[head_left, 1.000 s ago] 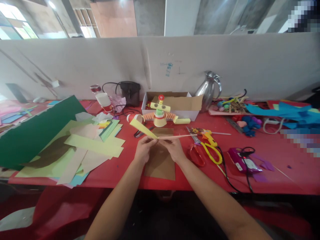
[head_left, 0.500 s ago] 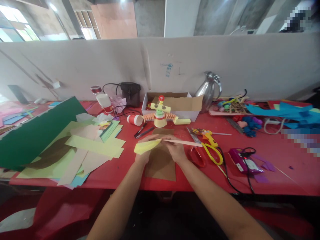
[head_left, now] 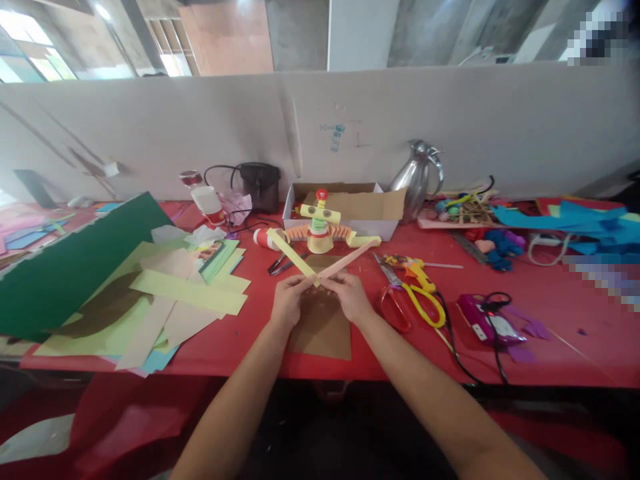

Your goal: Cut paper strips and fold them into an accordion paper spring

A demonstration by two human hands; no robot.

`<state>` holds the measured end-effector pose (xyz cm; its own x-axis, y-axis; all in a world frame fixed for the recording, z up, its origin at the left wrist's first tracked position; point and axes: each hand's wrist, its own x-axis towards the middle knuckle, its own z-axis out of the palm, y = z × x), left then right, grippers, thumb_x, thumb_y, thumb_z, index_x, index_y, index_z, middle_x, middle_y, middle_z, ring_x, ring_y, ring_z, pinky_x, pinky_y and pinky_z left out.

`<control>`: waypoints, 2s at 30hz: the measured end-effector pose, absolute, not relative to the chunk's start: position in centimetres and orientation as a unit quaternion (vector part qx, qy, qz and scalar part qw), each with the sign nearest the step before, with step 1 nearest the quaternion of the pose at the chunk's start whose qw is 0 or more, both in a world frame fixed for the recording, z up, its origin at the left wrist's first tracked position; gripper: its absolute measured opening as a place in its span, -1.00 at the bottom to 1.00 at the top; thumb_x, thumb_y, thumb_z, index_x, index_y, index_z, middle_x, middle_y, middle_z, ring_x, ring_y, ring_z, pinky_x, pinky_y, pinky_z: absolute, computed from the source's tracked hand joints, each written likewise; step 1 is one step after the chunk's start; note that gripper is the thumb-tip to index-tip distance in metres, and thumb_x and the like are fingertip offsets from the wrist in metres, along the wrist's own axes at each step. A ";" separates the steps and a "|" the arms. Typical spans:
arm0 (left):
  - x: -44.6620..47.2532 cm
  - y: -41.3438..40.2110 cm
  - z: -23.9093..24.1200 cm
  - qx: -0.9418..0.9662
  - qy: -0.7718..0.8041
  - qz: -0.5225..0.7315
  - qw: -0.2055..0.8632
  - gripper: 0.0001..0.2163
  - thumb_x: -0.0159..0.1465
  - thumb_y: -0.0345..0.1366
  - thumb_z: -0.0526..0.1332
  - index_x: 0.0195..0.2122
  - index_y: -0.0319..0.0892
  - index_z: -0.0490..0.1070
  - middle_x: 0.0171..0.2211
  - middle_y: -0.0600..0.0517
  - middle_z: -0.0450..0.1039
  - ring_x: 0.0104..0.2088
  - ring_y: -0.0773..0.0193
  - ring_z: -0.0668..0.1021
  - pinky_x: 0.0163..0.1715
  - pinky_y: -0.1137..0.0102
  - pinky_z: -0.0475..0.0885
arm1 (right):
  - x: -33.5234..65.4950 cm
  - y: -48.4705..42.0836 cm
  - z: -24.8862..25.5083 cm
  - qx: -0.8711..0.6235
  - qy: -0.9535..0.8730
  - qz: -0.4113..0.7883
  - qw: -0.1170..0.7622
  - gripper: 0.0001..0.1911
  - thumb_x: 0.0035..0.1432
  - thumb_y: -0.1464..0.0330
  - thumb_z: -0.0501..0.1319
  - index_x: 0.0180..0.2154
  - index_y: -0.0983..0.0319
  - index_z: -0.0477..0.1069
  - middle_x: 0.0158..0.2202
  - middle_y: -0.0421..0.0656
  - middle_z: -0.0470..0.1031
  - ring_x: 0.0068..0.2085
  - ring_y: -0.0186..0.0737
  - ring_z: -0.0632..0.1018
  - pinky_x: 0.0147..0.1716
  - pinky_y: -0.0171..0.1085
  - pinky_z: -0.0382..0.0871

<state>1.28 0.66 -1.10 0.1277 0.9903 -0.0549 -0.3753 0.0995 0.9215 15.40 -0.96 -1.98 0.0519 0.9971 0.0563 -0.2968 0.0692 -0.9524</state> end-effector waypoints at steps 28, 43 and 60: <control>1.0 0.2 -0.2 0.344 0.422 0.504 0.671 -0.68 -0.08 -0.13 0.46 -0.41 -0.28 0.60 -0.49 -0.05 0.58 -0.49 0.20 0.58 -0.44 0.39 0.44 | 15.5 -1.8 -2.7 -0.434 -0.724 0.147 0.516 -0.44 0.08 0.61 0.04 0.08 0.16 0.43 -0.09 -0.07 0.53 -0.09 -0.14 0.55 -0.02 -0.14 0.45; 1.2 0.1 -0.3 0.337 0.342 0.537 0.693 -0.78 -0.04 -0.30 0.47 -0.36 -0.24 0.59 -0.46 -0.03 0.60 -0.46 0.24 0.60 -0.38 0.42 0.45 | 15.0 -2.0 -1.0 -0.398 -0.488 0.439 0.641 -0.71 0.02 0.25 0.35 -0.16 0.14 0.54 -0.18 -0.15 0.60 -0.14 -0.12 0.58 -0.06 -0.14 0.44; 1.9 -0.3 -0.6 0.422 0.299 0.587 0.622 -0.76 0.07 -0.31 0.40 -0.22 -0.19 0.60 -0.29 -0.07 0.63 -0.26 0.15 0.63 -0.21 0.35 0.50 | 15.1 -2.0 -0.9 -0.387 -0.450 0.485 0.642 -0.79 0.02 0.21 0.35 -0.28 0.15 0.55 -0.31 -0.18 0.58 -0.32 -0.20 0.55 -0.30 -0.24 0.44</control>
